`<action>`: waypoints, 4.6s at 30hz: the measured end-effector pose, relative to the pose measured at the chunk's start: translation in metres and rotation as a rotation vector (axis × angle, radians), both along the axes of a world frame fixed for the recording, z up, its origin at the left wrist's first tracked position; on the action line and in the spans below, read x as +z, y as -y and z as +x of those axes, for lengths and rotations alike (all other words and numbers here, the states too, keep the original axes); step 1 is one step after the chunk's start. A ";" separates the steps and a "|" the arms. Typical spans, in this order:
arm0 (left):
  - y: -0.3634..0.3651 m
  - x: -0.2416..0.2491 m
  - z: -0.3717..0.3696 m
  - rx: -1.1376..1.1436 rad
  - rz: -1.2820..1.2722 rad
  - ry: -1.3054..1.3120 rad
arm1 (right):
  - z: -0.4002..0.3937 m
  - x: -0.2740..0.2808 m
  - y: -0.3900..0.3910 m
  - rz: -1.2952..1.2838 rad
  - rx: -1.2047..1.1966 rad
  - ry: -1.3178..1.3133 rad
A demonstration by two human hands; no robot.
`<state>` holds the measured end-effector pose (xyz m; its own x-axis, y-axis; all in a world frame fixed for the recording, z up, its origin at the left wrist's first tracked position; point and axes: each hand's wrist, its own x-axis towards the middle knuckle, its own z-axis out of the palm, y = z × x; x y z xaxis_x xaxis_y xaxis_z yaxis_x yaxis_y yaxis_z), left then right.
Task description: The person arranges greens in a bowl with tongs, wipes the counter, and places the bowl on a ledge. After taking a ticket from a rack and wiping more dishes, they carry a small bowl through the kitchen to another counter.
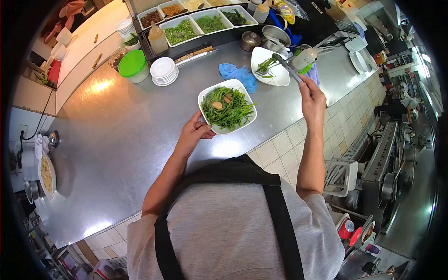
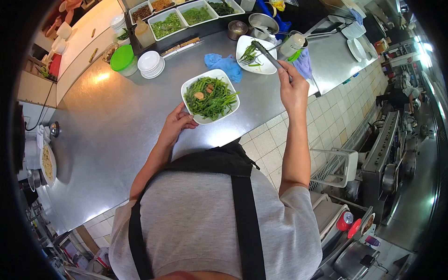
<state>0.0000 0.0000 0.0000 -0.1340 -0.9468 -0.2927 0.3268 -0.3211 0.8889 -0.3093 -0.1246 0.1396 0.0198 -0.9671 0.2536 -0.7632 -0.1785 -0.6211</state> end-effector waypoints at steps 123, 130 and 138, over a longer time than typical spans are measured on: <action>-0.001 0.002 -0.002 0.020 0.007 0.015 | -0.011 -0.046 0.013 -0.238 0.018 -0.388; 0.000 0.002 -0.008 0.036 -0.024 0.106 | -0.003 -0.017 -0.013 -0.100 0.037 -0.417; 0.013 0.003 0.001 0.111 -0.042 0.133 | -0.013 -0.009 -0.020 -0.094 -0.060 -0.079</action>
<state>0.0013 -0.0132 0.0032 0.0096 -0.9653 -0.2608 0.2370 -0.2512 0.9385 -0.3221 -0.1044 0.1310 -0.0136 -0.9391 0.3434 -0.8201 -0.1860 -0.5411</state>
